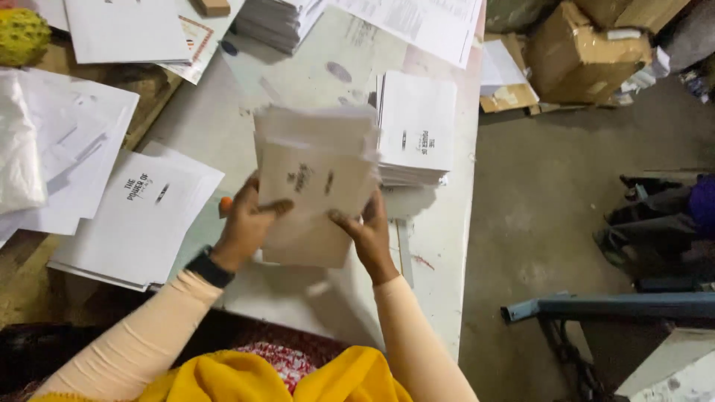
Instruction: Folding printed paper sheets into booklets and stacking them on a work table.
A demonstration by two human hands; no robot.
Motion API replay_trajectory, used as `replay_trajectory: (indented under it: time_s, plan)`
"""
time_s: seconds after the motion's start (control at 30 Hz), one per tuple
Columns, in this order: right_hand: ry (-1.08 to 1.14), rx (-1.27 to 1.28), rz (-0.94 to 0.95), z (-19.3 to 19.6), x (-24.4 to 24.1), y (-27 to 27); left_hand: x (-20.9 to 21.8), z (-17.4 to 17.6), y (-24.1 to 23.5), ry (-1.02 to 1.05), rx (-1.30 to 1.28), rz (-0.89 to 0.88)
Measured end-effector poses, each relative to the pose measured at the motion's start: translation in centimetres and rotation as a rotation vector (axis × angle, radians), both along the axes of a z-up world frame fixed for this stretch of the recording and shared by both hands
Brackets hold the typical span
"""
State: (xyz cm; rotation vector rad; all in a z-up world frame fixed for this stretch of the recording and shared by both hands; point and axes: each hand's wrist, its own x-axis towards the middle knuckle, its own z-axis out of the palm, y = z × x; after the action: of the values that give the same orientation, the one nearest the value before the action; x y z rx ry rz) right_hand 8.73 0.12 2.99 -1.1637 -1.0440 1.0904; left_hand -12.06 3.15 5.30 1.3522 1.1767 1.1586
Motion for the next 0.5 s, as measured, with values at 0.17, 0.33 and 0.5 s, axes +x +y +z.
replay_trajectory:
  time_s: [0.17,0.33,0.5]
  plan:
    - [-0.040,0.091,-0.118,6.3,-1.5,-4.7,0.9,6.5,-4.2,-0.253,-0.085,-0.165]
    - [-0.148,0.060,-0.123,2.1,0.3,-7.1,1.2,2.9,-5.5,-0.142,-0.006,-0.193]
    - [-0.122,0.166,-0.128,3.4,-0.9,-7.5,1.1,0.8,-5.1,-0.275,0.249,-0.077]
